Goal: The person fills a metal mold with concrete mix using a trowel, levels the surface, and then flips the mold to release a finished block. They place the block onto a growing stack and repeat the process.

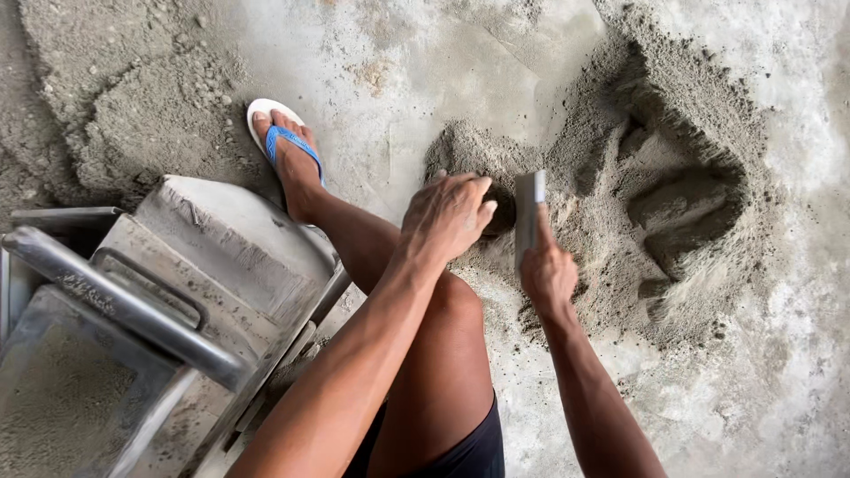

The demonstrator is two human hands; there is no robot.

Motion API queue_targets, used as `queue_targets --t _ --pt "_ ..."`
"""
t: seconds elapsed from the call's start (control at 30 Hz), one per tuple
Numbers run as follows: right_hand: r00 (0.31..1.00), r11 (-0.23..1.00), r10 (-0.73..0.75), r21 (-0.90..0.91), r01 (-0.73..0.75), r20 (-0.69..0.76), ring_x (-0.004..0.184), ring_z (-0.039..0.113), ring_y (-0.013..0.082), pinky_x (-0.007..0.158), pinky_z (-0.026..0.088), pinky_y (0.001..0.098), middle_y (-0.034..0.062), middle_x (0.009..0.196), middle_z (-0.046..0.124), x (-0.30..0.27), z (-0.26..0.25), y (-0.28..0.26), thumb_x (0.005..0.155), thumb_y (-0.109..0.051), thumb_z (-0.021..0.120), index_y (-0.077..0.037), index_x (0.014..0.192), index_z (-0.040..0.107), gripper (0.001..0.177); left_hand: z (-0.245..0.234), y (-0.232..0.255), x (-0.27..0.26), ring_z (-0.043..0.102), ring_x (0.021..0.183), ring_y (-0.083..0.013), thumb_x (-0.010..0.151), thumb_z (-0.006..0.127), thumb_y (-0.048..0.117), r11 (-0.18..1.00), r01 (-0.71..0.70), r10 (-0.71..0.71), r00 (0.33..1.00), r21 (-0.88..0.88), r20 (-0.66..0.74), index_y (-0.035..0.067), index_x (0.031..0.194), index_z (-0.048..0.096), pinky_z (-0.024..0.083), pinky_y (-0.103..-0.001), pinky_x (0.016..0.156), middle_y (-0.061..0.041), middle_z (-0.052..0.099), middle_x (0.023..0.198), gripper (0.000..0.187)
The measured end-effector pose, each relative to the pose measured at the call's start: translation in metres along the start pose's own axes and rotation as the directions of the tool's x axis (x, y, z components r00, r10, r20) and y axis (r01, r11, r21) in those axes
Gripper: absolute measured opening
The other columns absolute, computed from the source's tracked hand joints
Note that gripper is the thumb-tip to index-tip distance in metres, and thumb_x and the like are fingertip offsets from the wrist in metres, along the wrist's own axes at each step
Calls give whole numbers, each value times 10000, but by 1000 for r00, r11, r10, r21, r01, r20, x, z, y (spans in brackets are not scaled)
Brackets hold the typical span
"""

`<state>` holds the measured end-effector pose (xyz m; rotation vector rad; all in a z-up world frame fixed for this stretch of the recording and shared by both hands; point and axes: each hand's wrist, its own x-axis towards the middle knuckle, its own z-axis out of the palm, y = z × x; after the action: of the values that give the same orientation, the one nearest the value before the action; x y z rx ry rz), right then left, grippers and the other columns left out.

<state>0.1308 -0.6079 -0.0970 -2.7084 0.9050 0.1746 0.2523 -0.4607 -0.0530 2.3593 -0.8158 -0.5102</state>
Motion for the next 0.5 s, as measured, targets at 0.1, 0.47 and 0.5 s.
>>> queue_targets --t 0.1,0.47,0.5 --pt "926 975 -3 -206 87 377 524 501 134 461 433 239 46 713 601 25 18 4 775 5 455 -227 1457 322 732 -29 -2 -22 634 944 -295 910 475 198 996 69 -68 998 -56 17 67 1129 599 412 -489 973 -141 663 930 284" --pt "688 664 -725 253 704 -13 617 662 259 523 516 376 54 642 651 -62 -58 -220 850 -283 562 -255 881 649 97 -137 -79 -205 658 865 -321 929 411 254 904 380 -425 846 -194 -324 194 1233 504 520 -472 750 -121 677 910 323" --pt "660 635 -751 262 727 -11 617 662 259 523 516 376 54 642 651 -89 -59 -249 850 -283 562 -255 881 649 97 -143 -85 -231 658 865 -321 929 411 254 894 403 -448 824 -197 -347 194 1233 504 520 -472 750 -121 677 910 323"
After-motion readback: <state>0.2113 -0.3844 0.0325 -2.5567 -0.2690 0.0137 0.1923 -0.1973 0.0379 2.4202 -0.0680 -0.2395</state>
